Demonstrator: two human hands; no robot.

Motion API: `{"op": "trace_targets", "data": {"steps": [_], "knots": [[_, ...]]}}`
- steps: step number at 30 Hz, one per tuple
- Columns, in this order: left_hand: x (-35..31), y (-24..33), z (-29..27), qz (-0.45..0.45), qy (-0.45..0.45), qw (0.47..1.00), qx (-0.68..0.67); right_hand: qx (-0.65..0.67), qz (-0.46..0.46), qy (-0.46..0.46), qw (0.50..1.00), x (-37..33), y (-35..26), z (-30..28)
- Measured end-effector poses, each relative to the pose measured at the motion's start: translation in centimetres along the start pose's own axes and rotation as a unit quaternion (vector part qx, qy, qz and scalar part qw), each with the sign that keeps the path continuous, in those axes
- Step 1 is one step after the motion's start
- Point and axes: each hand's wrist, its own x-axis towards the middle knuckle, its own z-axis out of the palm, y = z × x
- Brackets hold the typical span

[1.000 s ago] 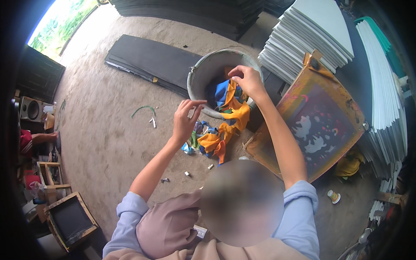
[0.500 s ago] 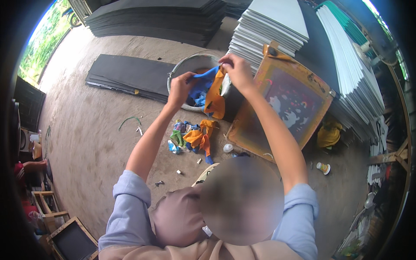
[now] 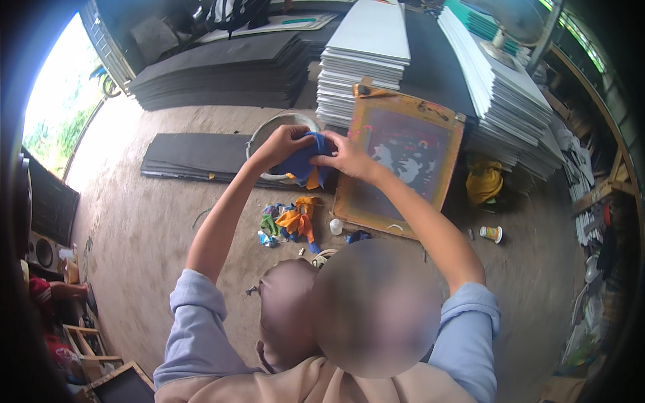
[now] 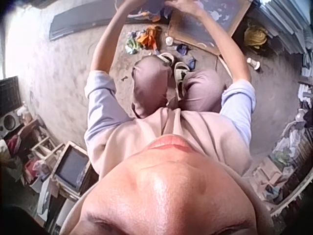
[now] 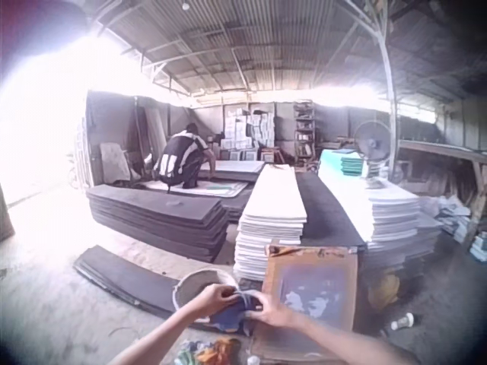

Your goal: The person sits on the floor and cleans a rectangular printing plate with a unicorn design using a blue cloth and a liquid from a small bottle. They repeatedly wipe the surface, flip the plate, and reapply liquid to continue cleaning.

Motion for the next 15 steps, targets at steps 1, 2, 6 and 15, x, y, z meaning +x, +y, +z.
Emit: {"op": "trace_targets", "data": {"steps": [1,2,6,15], "knots": [[0.4,0.6,0.9,-0.015,-0.024,1.000,-0.009,0.003,0.014,0.000,1.000,-1.6,0.1,-0.7],[0.7,1.2,1.8,-0.029,-0.048,0.998,-0.017,-0.054,0.031,0.075,0.995,-2.9,0.8,-1.3],[1.9,1.4,5.2,-0.082,-0.134,0.982,-0.104,0.104,0.126,0.130,0.978,-8.2,2.6,-5.2],[2.3,-0.6,13.6,-0.161,-0.157,0.922,-0.316,-0.004,0.044,0.203,0.978,-12.9,7.9,-4.2]]}}
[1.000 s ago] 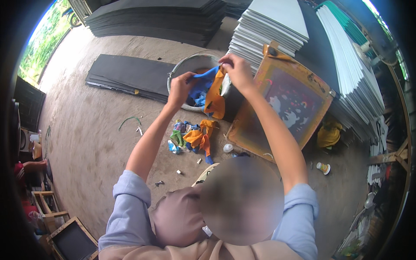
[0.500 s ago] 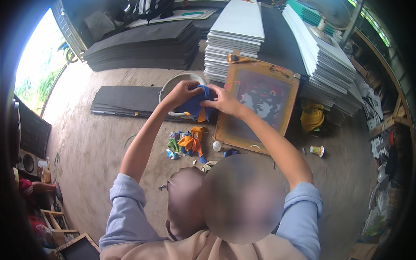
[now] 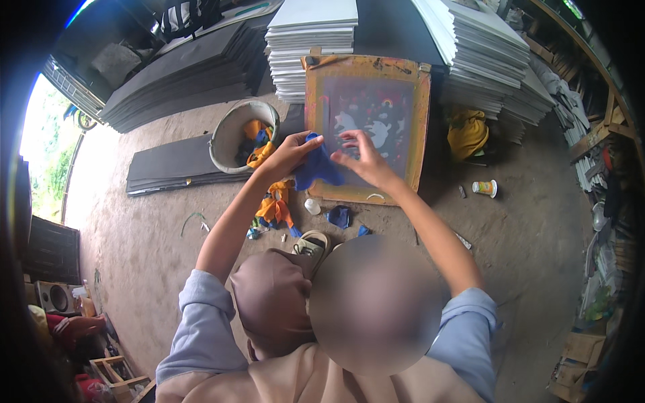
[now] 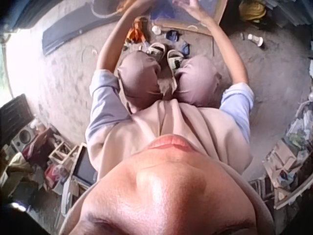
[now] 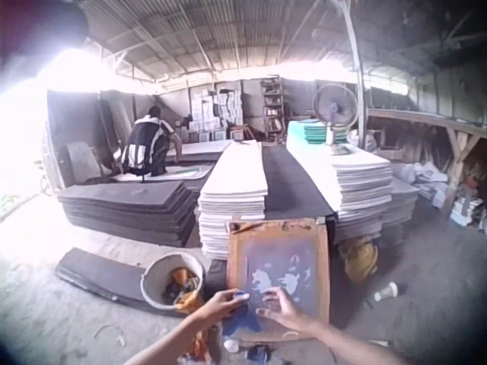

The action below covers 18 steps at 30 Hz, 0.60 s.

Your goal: The person sits on the floor and cleans a rectangular printing plate with a unicorn design using a blue cloth and a liquid from a small bottle. They repeatedly wipe the surface, flip the plate, and reapply liquid to continue cleaning.

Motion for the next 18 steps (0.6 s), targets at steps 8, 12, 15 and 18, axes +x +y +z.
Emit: {"op": "trace_targets", "data": {"steps": [8,12,15,18], "knots": [[-4.7,1.7,0.5,0.050,0.152,0.970,0.184,0.063,-0.024,-0.052,0.996,1.7,-2.6,5.3],[-10.0,3.2,-1.4,0.074,0.216,0.955,0.191,0.070,-0.049,-0.093,0.992,3.0,-4.9,4.6],[-14.7,4.7,-2.3,0.112,0.229,0.936,0.243,0.010,-0.124,-0.120,0.985,3.6,-8.9,5.1],[-18.1,5.8,-1.2,0.185,0.229,0.914,0.278,-0.026,-0.228,-0.173,0.958,4.4,-12.7,6.2]]}}
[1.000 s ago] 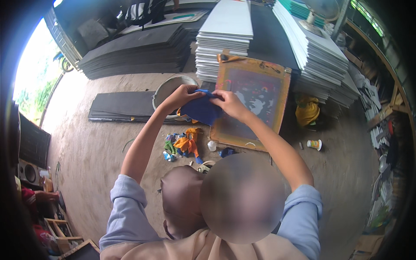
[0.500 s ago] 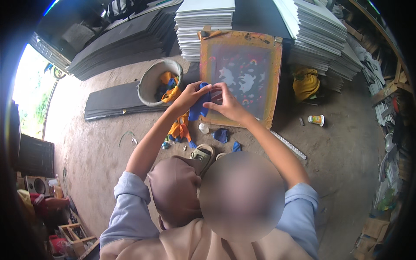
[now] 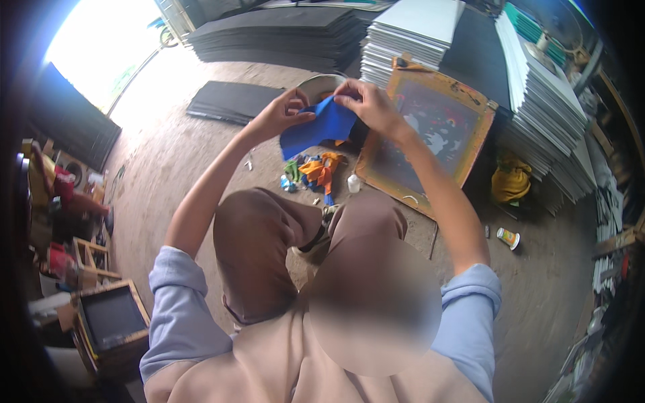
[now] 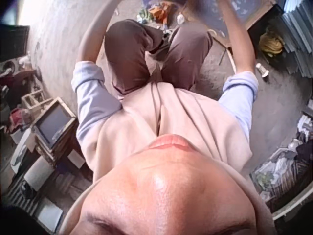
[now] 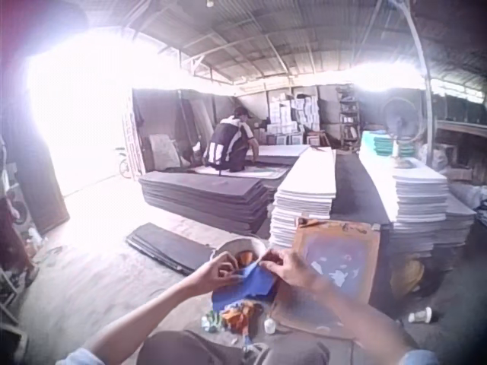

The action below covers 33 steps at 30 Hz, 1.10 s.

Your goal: The person sits on the floor and cleans a rectangular printing plate with a unicorn design using a blue cloth and a liquid from a small bottle. They repeatedly wipe the surface, flip the plate, and reapply liquid to continue cleaning.

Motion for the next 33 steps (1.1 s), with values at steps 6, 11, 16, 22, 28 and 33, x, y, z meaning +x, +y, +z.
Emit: {"op": "trace_targets", "data": {"steps": [6,11,16,22,28,33], "knots": [[-2.8,3.2,-1.8,0.048,0.005,0.997,0.063,-0.116,-0.031,-0.050,0.992,1.4,-6.4,2.5],[-2.6,2.1,-1.9,0.005,-0.064,0.987,0.145,-0.159,-0.012,-0.065,0.985,1.2,-4.8,3.4],[-2.5,-4.2,-0.6,0.120,-0.022,0.973,0.196,-0.155,0.065,-0.113,0.979,1.6,-0.1,5.2],[-4.1,-12.7,-0.3,0.114,0.034,0.973,0.196,-0.147,0.114,-0.194,0.963,2.2,8.0,11.3],[-6.7,-20.7,1.0,-0.033,0.034,0.991,0.127,-0.027,0.284,0.073,0.956,-5.0,21.1,19.6],[-8.9,-27.2,2.4,-0.090,0.059,0.988,0.114,-0.198,0.351,0.048,0.914,-14.9,26.6,26.7]]}}
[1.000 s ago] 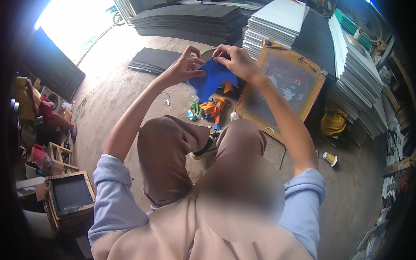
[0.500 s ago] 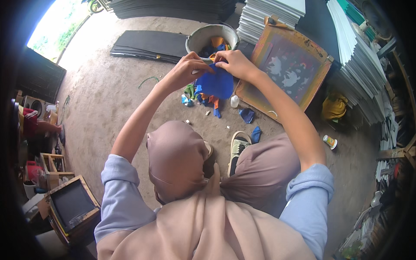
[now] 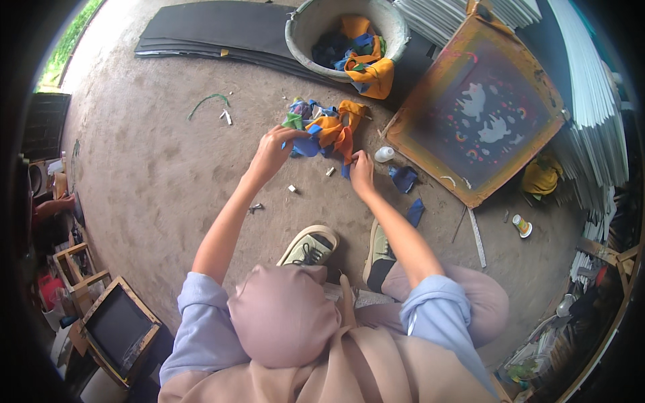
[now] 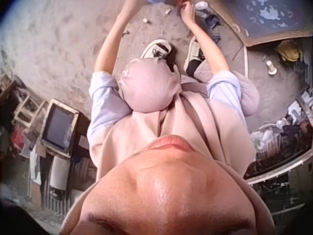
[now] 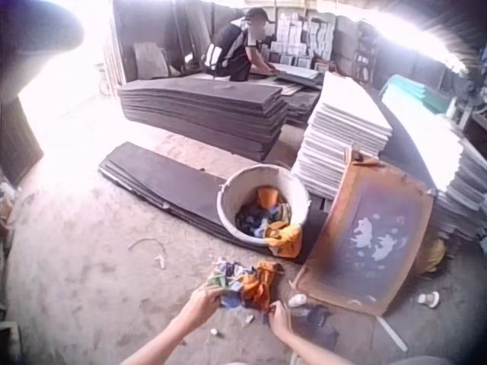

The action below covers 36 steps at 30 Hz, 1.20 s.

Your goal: The person sits on the floor and cleans a rectangular printing plate with a unicorn design using a blue cloth and a liquid from a small bottle. They repeatedly wipe the surface, flip the plate, and reapply liquid to continue cleaning.

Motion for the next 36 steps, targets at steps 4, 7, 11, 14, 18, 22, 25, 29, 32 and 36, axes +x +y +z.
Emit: {"op": "trace_targets", "data": {"steps": [4,7,11,14,18,22,25,29,32,36], "knots": [[0.0,-1.5,2.4,-0.062,0.005,0.996,-0.057,-0.066,0.007,0.059,0.996,-1.2,-0.5,2.6],[0.1,-1.8,2.7,-0.069,0.018,0.996,-0.054,-0.150,0.045,0.002,0.988,-0.9,-4.0,2.3],[1.1,-1.5,3.4,-0.097,0.027,0.991,-0.094,-0.093,0.004,0.032,0.995,0.3,-2.9,1.3],[1.2,-1.6,2.5,-0.087,0.042,0.991,-0.091,-0.110,0.029,-0.004,0.993,-0.4,-4.3,-0.6],[1.5,0.3,1.3,-0.088,0.021,0.989,-0.121,-0.294,0.018,-0.107,0.950,-1.2,-6.1,-4.9],[2.6,4.5,-1.3,-0.127,-0.034,0.984,-0.120,-0.350,0.002,-0.136,0.927,-2.4,-9.7,-10.8],[3.4,8.4,-4.1,-0.112,-0.023,0.983,-0.141,-0.367,-0.071,-0.037,0.927,-2.1,-10.4,-12.6],[3.0,10.5,-6.8,-0.087,0.009,0.986,-0.142,-0.479,-0.190,0.025,0.857,0.0,-12.8,-13.2],[1.9,11.4,-8.3,-0.083,0.017,0.988,-0.127,-0.549,-0.212,0.019,0.808,1.9,-15.1,-13.0],[0.5,10.8,-10.5,-0.056,0.017,0.998,-0.036,-0.577,-0.174,-0.036,0.797,3.7,-18.0,-13.6]]}}
